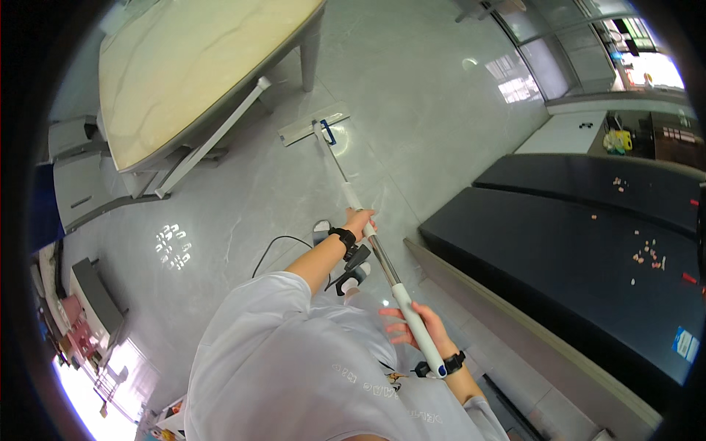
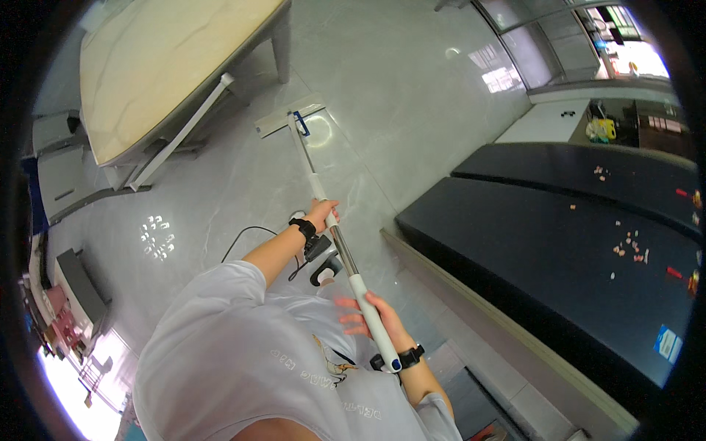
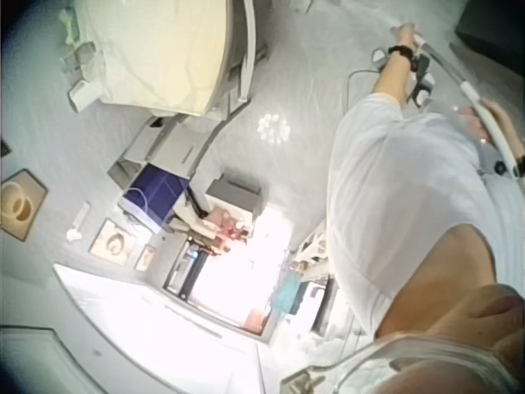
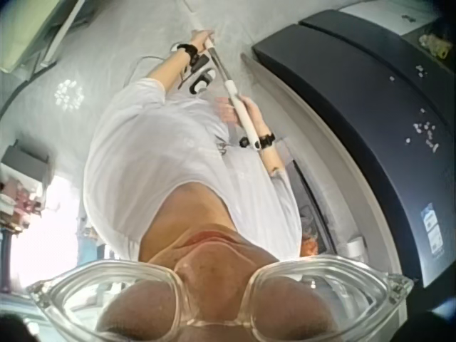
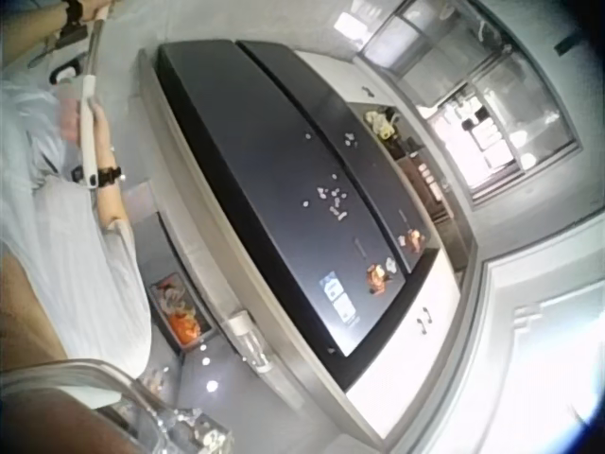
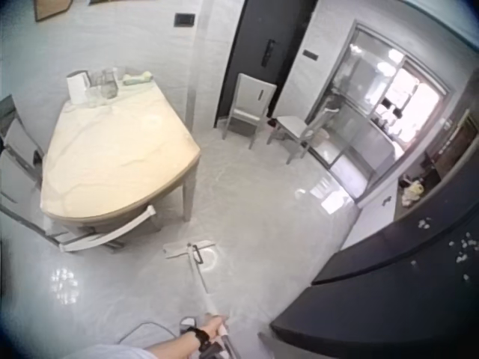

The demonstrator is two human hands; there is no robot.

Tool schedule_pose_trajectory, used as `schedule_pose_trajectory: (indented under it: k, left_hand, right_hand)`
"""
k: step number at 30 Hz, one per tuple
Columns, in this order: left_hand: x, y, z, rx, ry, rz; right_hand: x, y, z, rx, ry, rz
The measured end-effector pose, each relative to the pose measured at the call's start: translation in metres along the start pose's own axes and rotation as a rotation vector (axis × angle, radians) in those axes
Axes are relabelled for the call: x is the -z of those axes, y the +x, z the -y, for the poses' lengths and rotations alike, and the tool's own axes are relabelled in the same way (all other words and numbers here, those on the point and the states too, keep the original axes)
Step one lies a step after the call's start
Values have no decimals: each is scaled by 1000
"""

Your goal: Mop the floor of the bathroom and living area using a flat mop.

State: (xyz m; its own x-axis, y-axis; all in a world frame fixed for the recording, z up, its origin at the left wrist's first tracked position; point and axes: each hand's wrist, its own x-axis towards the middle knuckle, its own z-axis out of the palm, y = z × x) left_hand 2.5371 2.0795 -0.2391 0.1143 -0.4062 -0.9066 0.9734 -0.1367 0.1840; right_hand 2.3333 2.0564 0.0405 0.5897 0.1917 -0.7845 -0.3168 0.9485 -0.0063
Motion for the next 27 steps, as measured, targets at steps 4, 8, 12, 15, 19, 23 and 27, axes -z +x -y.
schedule_pose_trajectory:
  k: [4, 8, 12, 15, 19, 23, 27]
  left_hand:
    - [14, 8, 21, 8, 8, -47]
    - [15, 16, 48, -22, 58, -78]
    - [14, 19, 72, -135, 186, -219]
    - [30, 23, 105, -258, 257, -290]
    - [42, 17, 177, -336, 491, -334]
    - [84, 22, 329, -435, 539, -436]
    - [67, -45, 490, -358, 700, -415]
  right_hand:
    - [1, -31, -18, 99, -185, -101]
    - [32, -42, -36, 45, -122, -233]
    - [68, -44, -59, -45, -97, -145]
    - [92, -40, -90, -42, -130, -160]
    - [171, -51, -149, -12, -44, -147]
    - [253, -124, -225, -59, -80, -193]
    - [324, -235, -314, -20, -336, -490]
